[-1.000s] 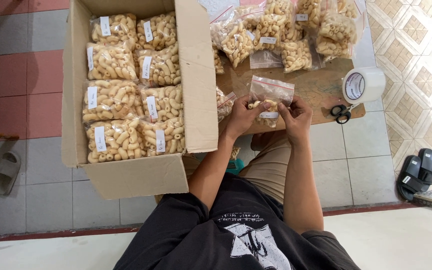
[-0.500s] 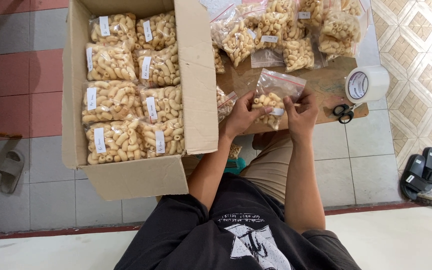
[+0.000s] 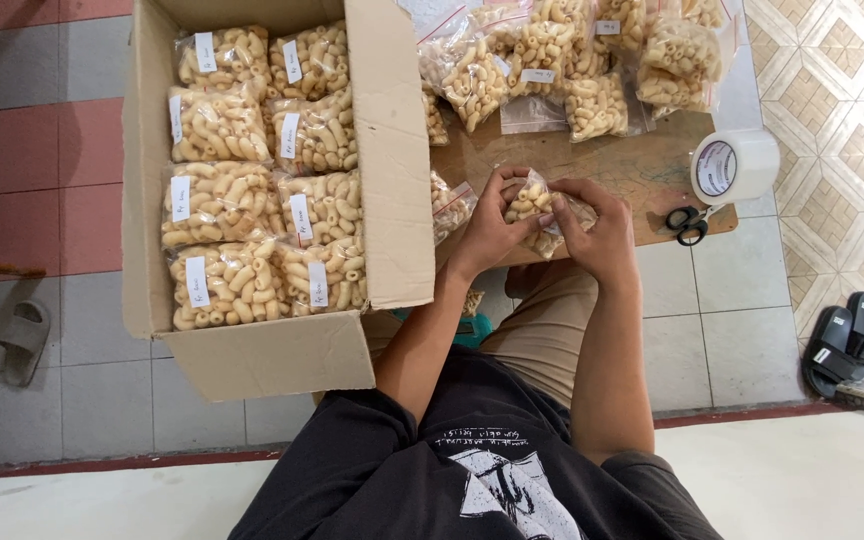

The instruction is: Packing small plastic bags of snacks into a cardboard box in an organized manner.

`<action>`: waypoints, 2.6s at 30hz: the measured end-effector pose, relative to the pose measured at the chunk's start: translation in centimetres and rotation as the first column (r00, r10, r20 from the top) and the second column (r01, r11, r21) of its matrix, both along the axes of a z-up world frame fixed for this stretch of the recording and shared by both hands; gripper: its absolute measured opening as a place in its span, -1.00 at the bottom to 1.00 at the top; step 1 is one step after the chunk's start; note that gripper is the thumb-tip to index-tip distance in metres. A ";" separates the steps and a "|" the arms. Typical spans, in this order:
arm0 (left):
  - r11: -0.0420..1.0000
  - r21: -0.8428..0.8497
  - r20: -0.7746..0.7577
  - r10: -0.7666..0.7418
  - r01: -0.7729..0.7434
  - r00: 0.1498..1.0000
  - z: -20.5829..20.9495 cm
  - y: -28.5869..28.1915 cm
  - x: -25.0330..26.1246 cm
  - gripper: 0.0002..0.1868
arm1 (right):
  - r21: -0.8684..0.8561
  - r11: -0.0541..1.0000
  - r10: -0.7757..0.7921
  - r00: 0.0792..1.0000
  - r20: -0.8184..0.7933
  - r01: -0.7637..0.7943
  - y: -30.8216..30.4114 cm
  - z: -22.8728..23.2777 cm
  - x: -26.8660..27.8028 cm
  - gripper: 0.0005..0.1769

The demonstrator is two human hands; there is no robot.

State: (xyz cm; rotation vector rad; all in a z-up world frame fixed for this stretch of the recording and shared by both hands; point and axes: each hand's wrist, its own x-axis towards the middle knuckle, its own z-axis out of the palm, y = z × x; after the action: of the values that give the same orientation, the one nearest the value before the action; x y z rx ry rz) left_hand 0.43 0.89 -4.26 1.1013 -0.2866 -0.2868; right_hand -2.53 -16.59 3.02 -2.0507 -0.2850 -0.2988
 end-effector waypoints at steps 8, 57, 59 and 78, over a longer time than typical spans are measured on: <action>0.986 0.050 0.060 0.153 -0.156 0.986 -0.7 -1.1 -0.4 -0.14 | 0.325 0.943 0.136 0.977 -0.163 -0.077 -1.1 -1.3 -0.4 -0.50; 0.987 0.111 -0.015 0.115 -0.113 0.993 0.0 -0.4 -0.4 -0.32 | 0.503 0.823 -0.186 0.962 -0.200 0.264 0.6 -7.5 -1.0 -0.66; 0.986 0.107 -0.018 0.132 -0.129 0.991 0.0 -0.5 -0.3 -0.38 | 0.487 0.835 -0.179 0.963 -0.199 0.256 -0.6 -10.3 -0.5 -0.65; 0.998 0.058 -0.023 0.034 -0.032 0.999 -1.3 0.0 0.0 -0.07 | 0.377 0.842 -0.364 0.922 -0.132 0.386 0.0 -11.0 -0.1 -0.59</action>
State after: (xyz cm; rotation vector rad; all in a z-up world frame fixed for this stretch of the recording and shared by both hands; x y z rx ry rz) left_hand 0.46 0.86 -5.55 1.1575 -0.2403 -0.2799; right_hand -2.65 -16.55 -8.00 -1.6913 0.2098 -0.4968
